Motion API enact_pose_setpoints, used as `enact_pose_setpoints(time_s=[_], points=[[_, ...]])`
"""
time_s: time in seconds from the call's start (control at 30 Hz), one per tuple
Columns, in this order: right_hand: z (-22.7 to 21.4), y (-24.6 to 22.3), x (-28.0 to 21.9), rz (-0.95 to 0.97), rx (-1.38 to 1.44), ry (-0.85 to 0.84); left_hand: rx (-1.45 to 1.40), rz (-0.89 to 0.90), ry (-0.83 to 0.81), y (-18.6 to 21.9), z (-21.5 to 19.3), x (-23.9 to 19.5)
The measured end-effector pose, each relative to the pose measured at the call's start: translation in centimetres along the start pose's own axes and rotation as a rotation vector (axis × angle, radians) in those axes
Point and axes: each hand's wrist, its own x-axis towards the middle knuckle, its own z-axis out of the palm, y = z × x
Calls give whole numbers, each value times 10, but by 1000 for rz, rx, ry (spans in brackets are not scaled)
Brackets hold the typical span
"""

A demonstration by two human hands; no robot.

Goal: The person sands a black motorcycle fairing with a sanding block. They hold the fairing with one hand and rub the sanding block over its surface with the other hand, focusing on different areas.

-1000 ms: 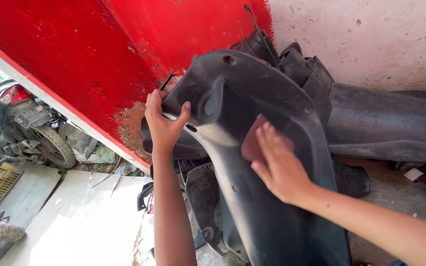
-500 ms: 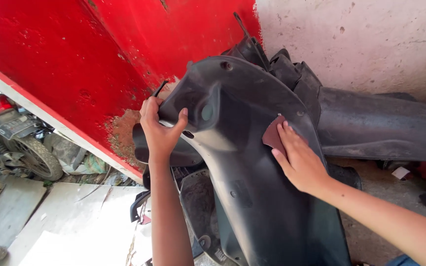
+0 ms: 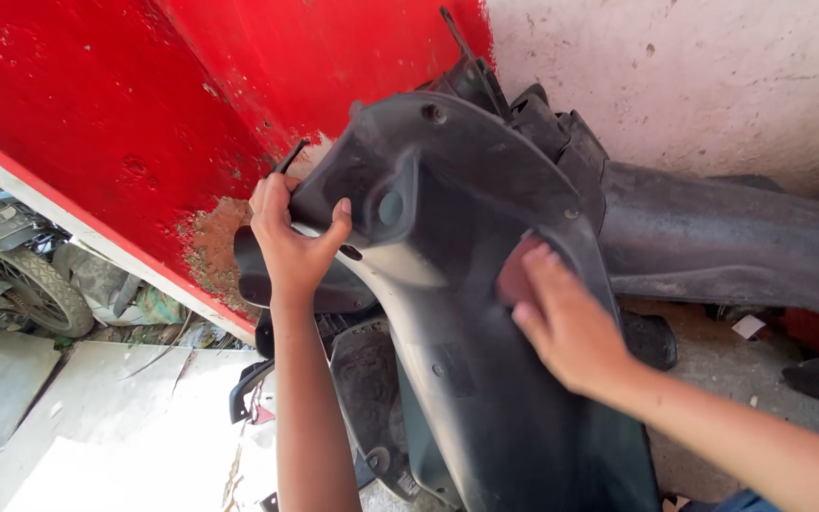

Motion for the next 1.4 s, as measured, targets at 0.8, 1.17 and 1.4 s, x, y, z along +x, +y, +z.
enact_pose_setpoints(time_s=[0.8, 1.17, 1.4], points=[[16, -4, -12, -100, -3, -39, -8, 30, -4, 11, 11, 4], [3, 5, -1, -106, -50, -34, -11, 32, -9, 9, 4, 4], [-3, 33, 11, -82, 2, 66, -32, 12, -8, 10, 6, 4]])
